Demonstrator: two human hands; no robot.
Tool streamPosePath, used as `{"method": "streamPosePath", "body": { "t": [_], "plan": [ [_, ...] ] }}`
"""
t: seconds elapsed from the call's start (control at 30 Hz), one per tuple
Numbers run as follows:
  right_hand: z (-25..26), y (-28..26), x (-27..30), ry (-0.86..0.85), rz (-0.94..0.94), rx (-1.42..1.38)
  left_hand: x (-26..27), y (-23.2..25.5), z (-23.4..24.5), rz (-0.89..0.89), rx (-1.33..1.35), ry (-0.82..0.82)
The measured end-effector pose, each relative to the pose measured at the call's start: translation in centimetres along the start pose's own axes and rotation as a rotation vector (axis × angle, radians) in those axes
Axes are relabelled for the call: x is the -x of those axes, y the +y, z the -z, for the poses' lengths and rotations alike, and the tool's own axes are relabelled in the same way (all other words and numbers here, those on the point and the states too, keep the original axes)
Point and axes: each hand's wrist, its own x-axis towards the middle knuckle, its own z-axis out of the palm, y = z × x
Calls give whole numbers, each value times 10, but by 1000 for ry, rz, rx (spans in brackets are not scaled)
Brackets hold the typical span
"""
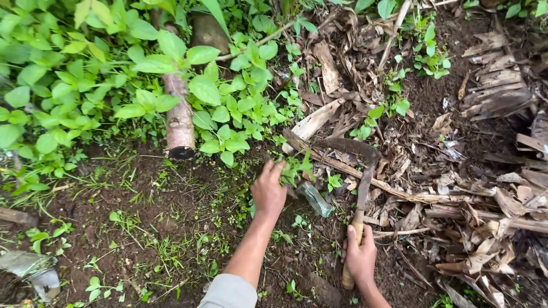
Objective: The person uses a sickle to cut weeds and uproot small plants from the soil in a garden area. They repeatedly swing the tool to sever stems and then pull the vegetation by hand, clearing a patch of ground near existing plants and debris.
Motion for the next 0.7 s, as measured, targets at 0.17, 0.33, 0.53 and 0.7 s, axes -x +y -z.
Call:
{"method": "streamPosePath", "body": {
  "t": [0.17, 0.33, 0.53, 0.7],
  "plan": [
    [1, -1, 1, -3, -16, 26, 21, -3, 22, 78, 49, -377],
    [0, 6, 2, -13, 7, -18, 80, -35, 75, 16, 117, -360],
    [-44, -69, 11, -56, 168, -192, 10, -37, 121, -53, 142, 254],
    [-51, -157, 16, -164, 64, -247, -64, -5, 108, 239, -76, 231]
  ]
}}
